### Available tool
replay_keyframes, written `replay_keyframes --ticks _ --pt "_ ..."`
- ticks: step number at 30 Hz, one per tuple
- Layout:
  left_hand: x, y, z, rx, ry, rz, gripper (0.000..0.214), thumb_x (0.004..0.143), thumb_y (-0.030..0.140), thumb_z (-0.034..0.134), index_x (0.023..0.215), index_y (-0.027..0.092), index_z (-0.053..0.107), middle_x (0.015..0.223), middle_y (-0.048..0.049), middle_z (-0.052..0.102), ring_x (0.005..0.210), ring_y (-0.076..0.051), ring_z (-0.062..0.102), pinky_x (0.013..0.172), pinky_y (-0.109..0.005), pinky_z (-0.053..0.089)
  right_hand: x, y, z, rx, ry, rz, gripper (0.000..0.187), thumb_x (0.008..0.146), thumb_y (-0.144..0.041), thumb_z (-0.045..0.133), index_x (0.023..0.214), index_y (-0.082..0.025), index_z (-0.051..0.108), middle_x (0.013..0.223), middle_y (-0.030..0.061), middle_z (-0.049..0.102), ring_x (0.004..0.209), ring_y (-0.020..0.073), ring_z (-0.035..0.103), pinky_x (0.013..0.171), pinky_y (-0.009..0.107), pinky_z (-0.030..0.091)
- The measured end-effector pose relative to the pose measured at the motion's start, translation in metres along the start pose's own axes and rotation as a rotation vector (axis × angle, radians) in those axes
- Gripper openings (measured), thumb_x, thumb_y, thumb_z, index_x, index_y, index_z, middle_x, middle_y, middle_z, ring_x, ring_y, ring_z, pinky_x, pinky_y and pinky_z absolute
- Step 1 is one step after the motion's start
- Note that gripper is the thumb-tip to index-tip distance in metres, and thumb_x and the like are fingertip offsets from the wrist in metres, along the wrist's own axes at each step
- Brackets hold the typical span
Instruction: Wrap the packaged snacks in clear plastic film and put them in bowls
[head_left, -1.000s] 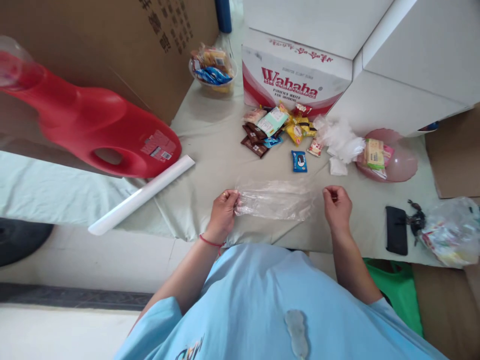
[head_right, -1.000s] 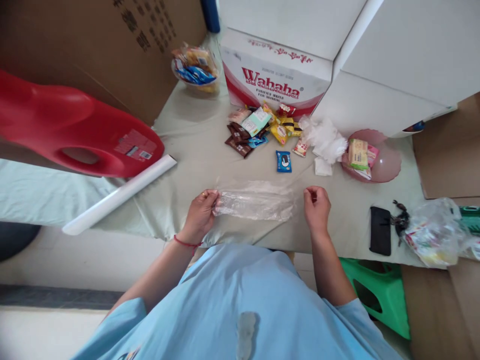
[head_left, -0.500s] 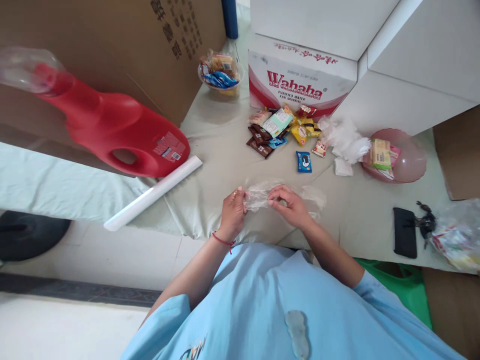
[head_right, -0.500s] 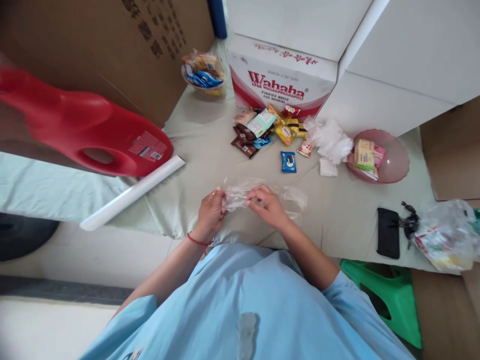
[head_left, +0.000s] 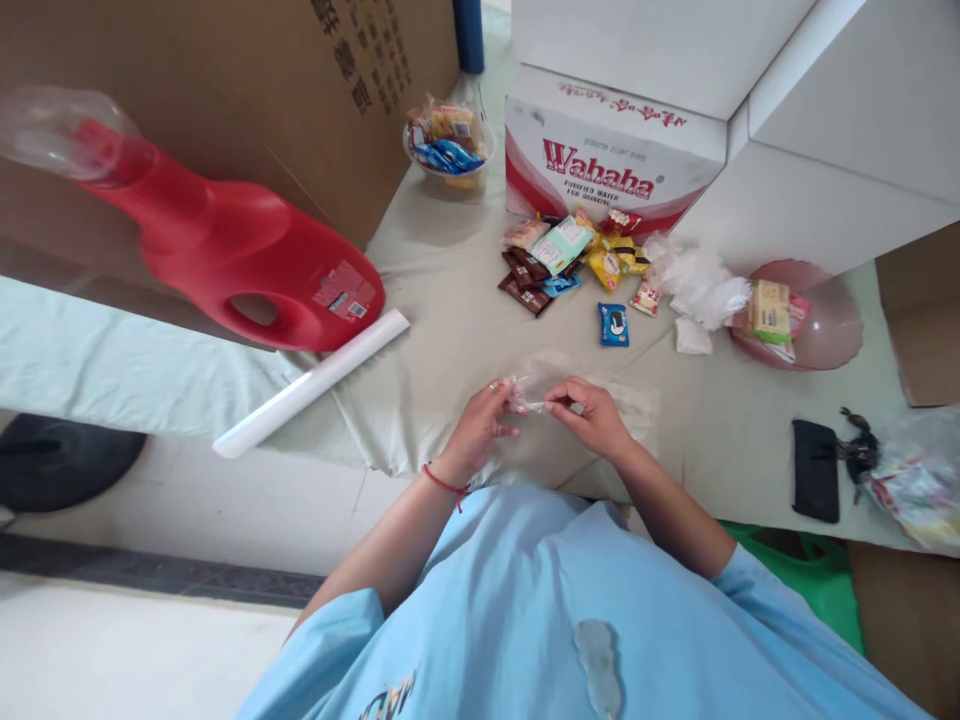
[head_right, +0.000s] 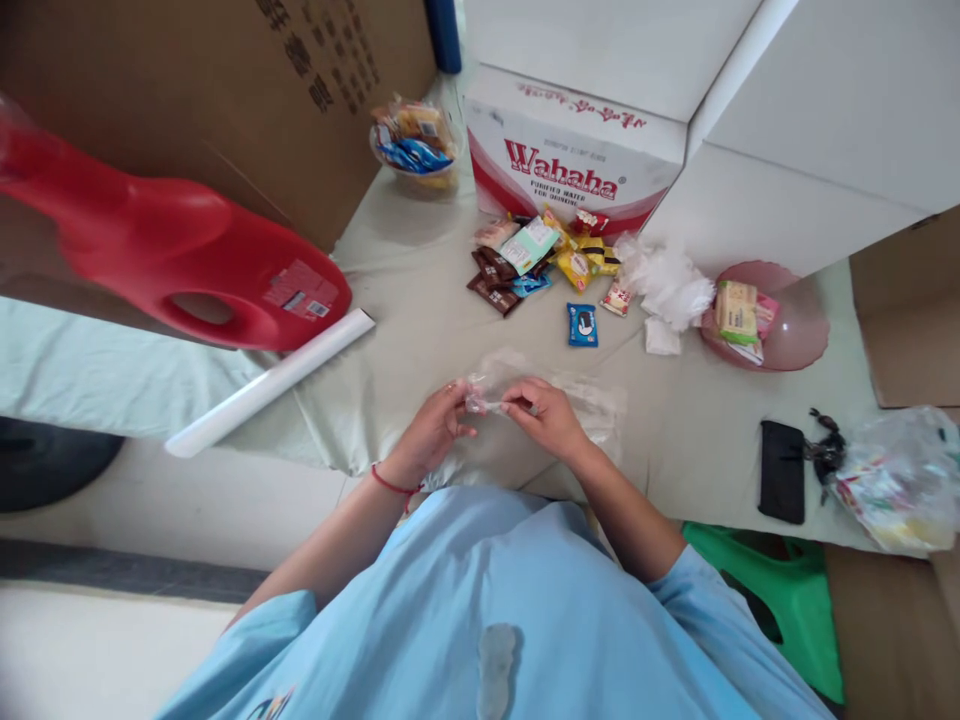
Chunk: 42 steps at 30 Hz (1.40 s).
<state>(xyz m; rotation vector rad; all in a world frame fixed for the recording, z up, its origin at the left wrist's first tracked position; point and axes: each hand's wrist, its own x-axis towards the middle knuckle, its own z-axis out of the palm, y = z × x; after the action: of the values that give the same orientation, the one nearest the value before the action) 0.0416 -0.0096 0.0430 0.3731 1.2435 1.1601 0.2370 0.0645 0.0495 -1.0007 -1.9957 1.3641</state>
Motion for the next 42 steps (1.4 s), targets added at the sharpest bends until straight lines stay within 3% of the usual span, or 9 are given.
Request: replay_keyframes --ticks 3,12,20,24,28,34,36,38,42 --pt "0.006 -0.003 0.003 0.025 0.058 -0.001 0.043 0.068 0.053 0.089 0.08 0.02 0.065 0.079 0.0009 0.064 0.074 -0.014 0.06 0.055 -0.021 0.046 -0.005 0.002 0.003 -0.019 -0.024 -0.032 0.026 0.096 -0.05 0.068 0.085 -0.028 0.075 0.08 0.0042 0.068 0.077 0.0208 0.06 0.075 0.035 0.047" --pt "0.013 -0.013 0.004 -0.163 0.04 0.03 0.04 0.069 0.049 0.088 0.076 0.019 0.063 0.074 0.001 0.065 0.069 -0.013 0.06 0.066 -0.027 0.049 -0.018 0.002 -0.003 0.049 -0.121 0.007 0.029 0.098 -0.05 0.066 0.086 -0.024 0.07 0.08 0.0021 0.065 0.074 0.0175 0.06 0.073 0.032 0.047" --pt "0.002 -0.009 0.011 -0.045 -0.027 0.096 0.03 0.068 0.04 0.087 0.073 0.017 0.068 0.078 -0.0011 0.07 0.074 -0.013 0.061 0.072 -0.026 0.047 0.0 0.012 0.008 -0.137 0.218 0.089 0.054 0.085 -0.054 0.079 0.125 -0.021 0.065 0.122 0.0133 0.062 0.086 0.0203 0.058 0.074 0.035 0.051" --pt "0.008 -0.013 0.006 0.009 0.072 0.095 0.031 0.063 0.038 0.087 0.071 0.018 0.065 0.069 0.0026 0.064 0.066 -0.01 0.056 0.066 -0.024 0.045 0.007 0.031 0.005 -0.142 0.133 0.19 0.028 0.087 -0.039 0.072 0.107 -0.02 0.071 0.097 0.0054 0.067 0.071 0.0153 0.055 0.071 0.031 0.049" --pt "0.023 -0.012 -0.004 0.022 0.154 0.101 0.031 0.064 0.036 0.086 0.074 0.018 0.064 0.07 0.0021 0.066 0.067 -0.012 0.06 0.062 -0.023 0.048 0.007 0.022 -0.013 -0.215 0.177 0.027 0.015 0.094 -0.03 0.063 0.092 -0.021 0.074 0.083 0.0024 0.066 0.071 0.0155 0.057 0.07 0.029 0.046" --pt "0.06 0.013 -0.009 -0.023 0.232 0.205 0.028 0.075 0.036 0.078 0.08 0.022 0.054 0.074 0.0011 0.067 0.071 -0.014 0.066 0.069 -0.028 0.058 -0.008 -0.04 -0.028 -0.74 0.415 -0.385 0.013 0.101 -0.025 0.064 0.098 -0.026 0.076 0.09 0.0043 0.072 0.101 0.0242 0.059 0.098 0.043 0.04" --pt "0.071 0.02 -0.011 -0.027 0.259 0.253 0.026 0.076 0.033 0.074 0.081 0.022 0.051 0.074 0.0019 0.065 0.072 -0.014 0.066 0.075 -0.03 0.06 -0.02 -0.049 -0.018 -0.838 0.324 -0.49 0.014 0.102 -0.021 0.063 0.098 -0.026 0.075 0.085 0.0035 0.07 0.105 0.024 0.059 0.099 0.043 0.038" --pt "0.078 0.023 -0.016 0.0 0.29 0.286 0.023 0.077 0.03 0.07 0.08 0.023 0.049 0.074 0.0019 0.063 0.074 -0.014 0.066 0.078 -0.032 0.06 -0.031 -0.047 -0.001 -0.89 0.09 -0.55 0.018 0.104 -0.019 0.058 0.096 -0.024 0.073 0.081 0.0038 0.066 0.098 0.022 0.059 0.091 0.038 0.041" --pt "0.07 0.02 -0.025 0.101 0.417 0.331 0.026 0.074 0.024 0.072 0.086 0.022 0.049 0.086 -0.0002 0.062 0.081 -0.016 0.064 0.081 -0.033 0.056 -0.039 -0.024 0.034 -0.967 -0.369 -0.446 0.019 0.105 -0.016 0.053 0.102 -0.02 0.071 0.087 0.0068 0.067 0.087 0.0216 0.058 0.069 0.033 0.041"
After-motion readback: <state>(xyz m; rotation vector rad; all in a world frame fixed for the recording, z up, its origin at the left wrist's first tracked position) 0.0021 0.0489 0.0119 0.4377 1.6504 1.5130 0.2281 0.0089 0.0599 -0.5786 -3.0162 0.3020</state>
